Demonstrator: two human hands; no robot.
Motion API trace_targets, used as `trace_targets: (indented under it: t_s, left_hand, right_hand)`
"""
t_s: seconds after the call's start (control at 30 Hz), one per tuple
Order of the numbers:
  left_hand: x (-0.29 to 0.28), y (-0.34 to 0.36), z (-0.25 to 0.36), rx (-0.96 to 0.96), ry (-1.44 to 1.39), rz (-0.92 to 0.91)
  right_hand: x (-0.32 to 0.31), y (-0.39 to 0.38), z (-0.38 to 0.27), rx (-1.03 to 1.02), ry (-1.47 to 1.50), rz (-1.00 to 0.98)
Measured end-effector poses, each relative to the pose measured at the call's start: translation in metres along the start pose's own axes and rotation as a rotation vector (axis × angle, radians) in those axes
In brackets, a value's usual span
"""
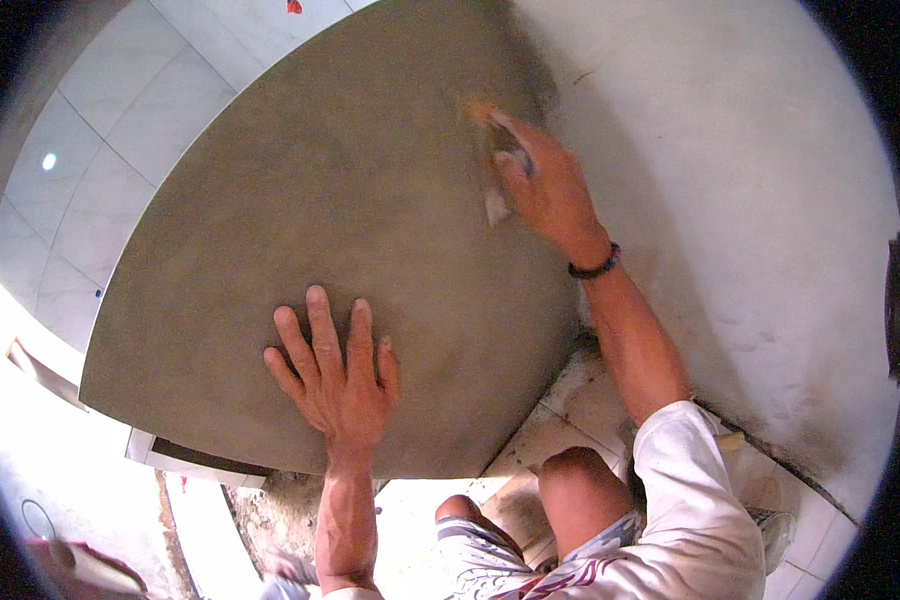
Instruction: The person applies plaster to a wall section using a wooden float tool and smooths the surface by hand near a newly installed kitchen sink.
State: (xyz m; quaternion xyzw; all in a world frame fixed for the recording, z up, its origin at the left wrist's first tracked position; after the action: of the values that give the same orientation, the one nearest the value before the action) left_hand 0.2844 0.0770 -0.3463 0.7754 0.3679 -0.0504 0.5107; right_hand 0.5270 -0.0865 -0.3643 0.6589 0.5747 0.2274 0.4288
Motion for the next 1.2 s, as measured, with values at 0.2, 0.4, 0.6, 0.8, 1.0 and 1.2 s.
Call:
trace_targets:
  t_s: [0.2, 0.4, 0.6, 0.8, 1.0, 1.2]
  left_hand:
    - [-0.007, -0.006, -0.001, 0.006, 0.047, 0.057]
    - [0.012, 0.001, -0.013, 0.010, 0.101, 0.008]
    - [-0.004, -0.005, -0.004, -0.007, 0.052, 0.044]
    - [-0.002, -0.016, -0.018, 0.009, 0.098, 0.063]
    - [-0.007, -0.015, -0.011, -0.012, 0.076, 0.058]
    - [-0.007, -0.021, -0.018, -0.004, 0.103, 0.050]
  right_hand:
    - [0.023, -0.135, 0.051, 0.249, 0.062, -0.128]
    - [0.019, 0.020, -0.047, 0.093, -0.136, -0.201]
    - [0.016, -0.097, 0.035, -0.002, -0.033, 0.055]
    - [0.019, 0.000, -0.092, -0.086, -0.118, 0.011]
    - [0.016, -0.057, 0.040, 0.170, 0.067, 0.020]
    - [0.038, -0.083, -0.033, 0.080, -0.027, -0.168]
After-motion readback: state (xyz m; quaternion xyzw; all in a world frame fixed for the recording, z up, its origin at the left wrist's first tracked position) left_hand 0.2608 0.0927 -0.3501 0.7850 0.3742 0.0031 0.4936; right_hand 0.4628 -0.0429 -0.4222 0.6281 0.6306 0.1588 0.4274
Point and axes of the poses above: each hand's wrist, its own y-axis towards the middle knuckle, its own x-axis out of the palm, z = x × y, the point moved 8 cm from there along y, towards the middle knuckle, and after that the axes turned 4 degrees about z, right-handed, at the moved point
